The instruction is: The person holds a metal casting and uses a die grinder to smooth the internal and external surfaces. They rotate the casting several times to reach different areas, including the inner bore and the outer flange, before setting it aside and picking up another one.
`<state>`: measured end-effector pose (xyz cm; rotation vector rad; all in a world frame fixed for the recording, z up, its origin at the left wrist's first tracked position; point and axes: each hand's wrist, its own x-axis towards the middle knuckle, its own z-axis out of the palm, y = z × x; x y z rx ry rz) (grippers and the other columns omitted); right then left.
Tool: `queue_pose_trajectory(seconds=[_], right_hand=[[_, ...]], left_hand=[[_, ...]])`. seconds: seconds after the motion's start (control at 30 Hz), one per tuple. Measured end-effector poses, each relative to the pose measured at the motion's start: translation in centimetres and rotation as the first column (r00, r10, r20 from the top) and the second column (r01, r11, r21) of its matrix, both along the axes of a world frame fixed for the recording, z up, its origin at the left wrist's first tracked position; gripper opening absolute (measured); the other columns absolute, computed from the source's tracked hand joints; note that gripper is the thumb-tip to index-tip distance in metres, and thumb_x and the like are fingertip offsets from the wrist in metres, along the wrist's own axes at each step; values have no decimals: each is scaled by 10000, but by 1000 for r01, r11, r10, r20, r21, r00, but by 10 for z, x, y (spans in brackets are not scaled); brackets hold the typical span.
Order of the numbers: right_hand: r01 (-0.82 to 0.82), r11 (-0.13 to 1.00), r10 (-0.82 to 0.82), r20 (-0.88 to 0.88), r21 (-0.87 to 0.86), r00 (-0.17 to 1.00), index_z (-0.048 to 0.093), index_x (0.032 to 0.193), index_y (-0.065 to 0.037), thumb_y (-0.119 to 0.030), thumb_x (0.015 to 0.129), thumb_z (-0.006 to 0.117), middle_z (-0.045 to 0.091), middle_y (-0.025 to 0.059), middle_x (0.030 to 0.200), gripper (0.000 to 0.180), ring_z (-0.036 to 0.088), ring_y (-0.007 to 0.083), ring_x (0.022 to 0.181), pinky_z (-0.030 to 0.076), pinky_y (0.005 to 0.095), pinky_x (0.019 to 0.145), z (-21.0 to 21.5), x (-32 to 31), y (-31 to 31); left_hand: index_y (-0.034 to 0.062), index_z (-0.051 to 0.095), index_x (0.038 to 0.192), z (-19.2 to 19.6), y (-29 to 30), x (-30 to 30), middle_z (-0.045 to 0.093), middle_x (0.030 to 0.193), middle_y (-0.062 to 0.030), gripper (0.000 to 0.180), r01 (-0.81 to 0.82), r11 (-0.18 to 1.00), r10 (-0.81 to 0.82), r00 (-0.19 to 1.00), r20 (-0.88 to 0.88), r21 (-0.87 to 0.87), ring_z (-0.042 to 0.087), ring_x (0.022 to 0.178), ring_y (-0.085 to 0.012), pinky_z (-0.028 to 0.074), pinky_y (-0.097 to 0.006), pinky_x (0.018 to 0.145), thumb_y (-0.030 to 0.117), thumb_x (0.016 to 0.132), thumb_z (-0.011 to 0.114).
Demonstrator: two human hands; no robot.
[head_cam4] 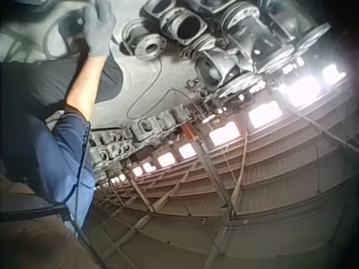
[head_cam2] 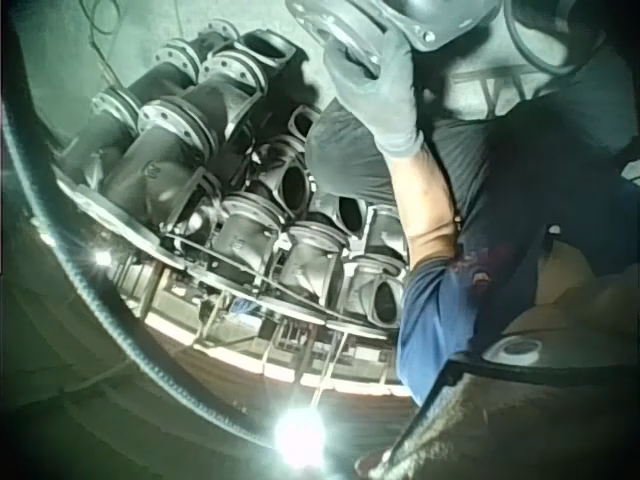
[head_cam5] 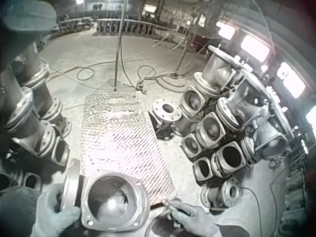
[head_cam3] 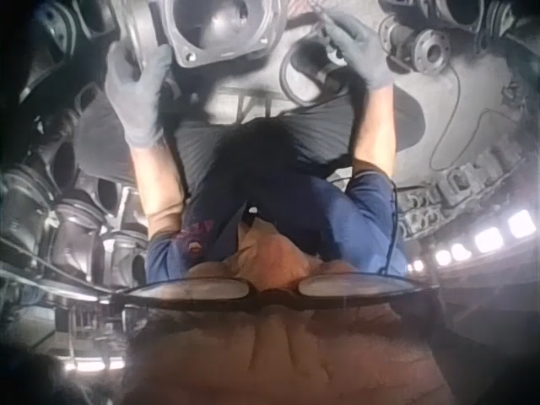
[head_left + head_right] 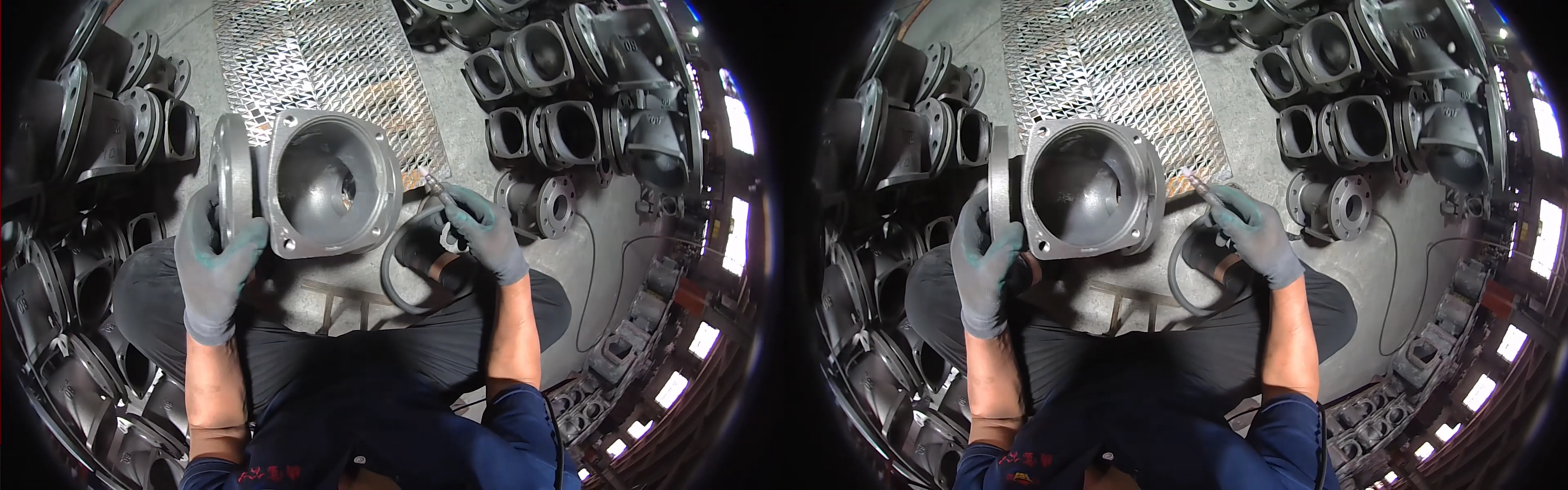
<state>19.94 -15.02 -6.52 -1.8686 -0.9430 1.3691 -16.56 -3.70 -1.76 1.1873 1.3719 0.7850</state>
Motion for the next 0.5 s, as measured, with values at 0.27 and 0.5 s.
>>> queue_pose_trajectory(seconds=[0.27, 0.5], right_hand=[[-342, 930, 326, 126, 135, 937, 751, 1380, -21, -240, 1069, 743, 761, 121, 1015, 380, 708, 166, 840, 583, 345, 804, 6, -3, 11], [-351, 936, 351, 3, -25, 936, 761, 1360, -27, -223, 1064, 755, 769, 88, 1058, 355, 706, 134, 837, 596, 313, 796, 19, -10, 8]], left_hand=[[-64, 661, 1366, -18, -3, -4, 715, 995, -49, 542, 2, 994, 3, 999, -49, 109, 618, 786, -94, 511, -273, 710, 109, 868, 786], [-63, 648, 1357, -12, -5, -6, 710, 957, -52, 542, 25, 996, -20, 998, -60, 82, 601, 703, -73, 500, -260, 632, 92, 865, 814]])
